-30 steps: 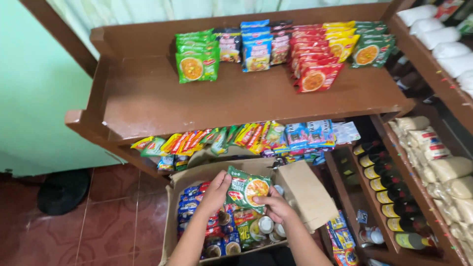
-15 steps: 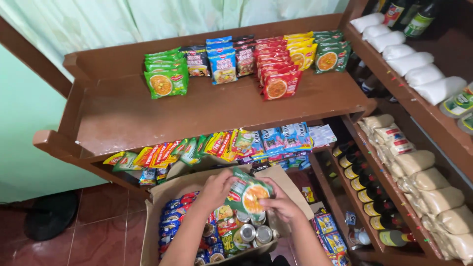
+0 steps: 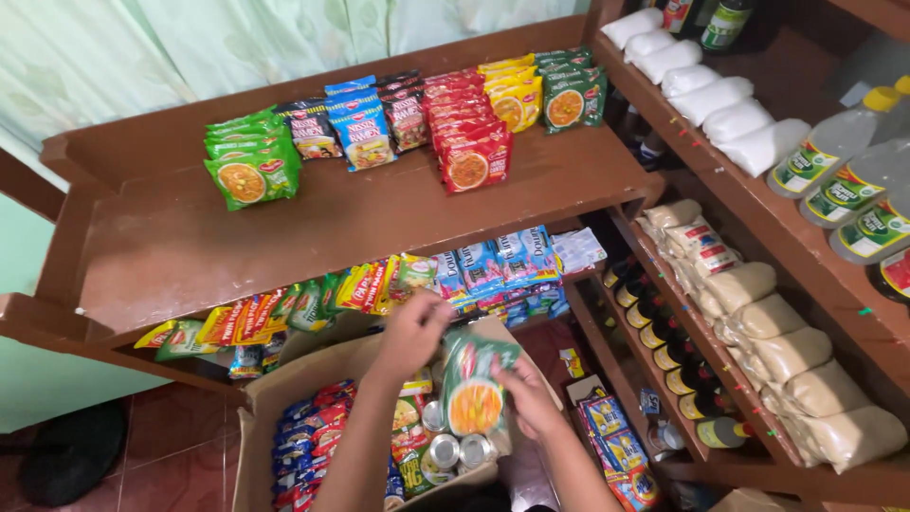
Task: Organizing and stocking instant noodle packets and canned goods on shelves from a cardboard box.
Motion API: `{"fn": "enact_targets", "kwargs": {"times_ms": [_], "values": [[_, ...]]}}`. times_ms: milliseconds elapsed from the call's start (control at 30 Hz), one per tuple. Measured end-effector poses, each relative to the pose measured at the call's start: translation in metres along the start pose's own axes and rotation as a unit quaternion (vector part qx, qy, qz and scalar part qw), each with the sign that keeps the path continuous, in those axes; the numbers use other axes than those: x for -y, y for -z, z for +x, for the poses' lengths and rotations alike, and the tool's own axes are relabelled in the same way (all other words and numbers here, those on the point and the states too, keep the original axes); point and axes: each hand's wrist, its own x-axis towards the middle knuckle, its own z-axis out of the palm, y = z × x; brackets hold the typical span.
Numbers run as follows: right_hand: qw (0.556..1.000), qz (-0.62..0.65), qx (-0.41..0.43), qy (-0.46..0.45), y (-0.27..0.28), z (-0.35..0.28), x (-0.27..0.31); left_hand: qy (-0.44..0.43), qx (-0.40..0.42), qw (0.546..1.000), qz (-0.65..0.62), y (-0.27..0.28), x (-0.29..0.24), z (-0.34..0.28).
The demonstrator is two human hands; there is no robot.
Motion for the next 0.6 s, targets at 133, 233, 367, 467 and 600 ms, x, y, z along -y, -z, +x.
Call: {"fn": "enact_targets", "kwargs": {"times_ms": [133, 233, 367, 467, 600], "values": [[0.980, 0.177, -0.086, -0.001, -0.004, -0.008, 0.038, 0.002, -0.049, 0.996, -0.075, -0.049, 0.090, -0.025], [0.973, 0.225, 0.010, 0.055, 0.009, -0.007, 0.034, 0.105, 0.052, 0.977, -0.178, -0.073, 0.083, -0.057], [0.981, 0.190, -0.011, 0.036, -0.012, -0.012, 0.059, 0.192, 0.039, 0.936, -0.292, -0.087, 0.053, -0.055], [0.985, 0.163, -0.020, 0.049, -0.022, -0.011, 0.072, 0.158, 0.019, 0.944, -0.290, -0.075, 0.055, -0.048], [0.990, 0.114, -0.019, 0.077, -0.005, -0.004, 0.061, 0.094, 0.037, 0.965, -0.242, -0.049, 0.037, -0.043]]}}
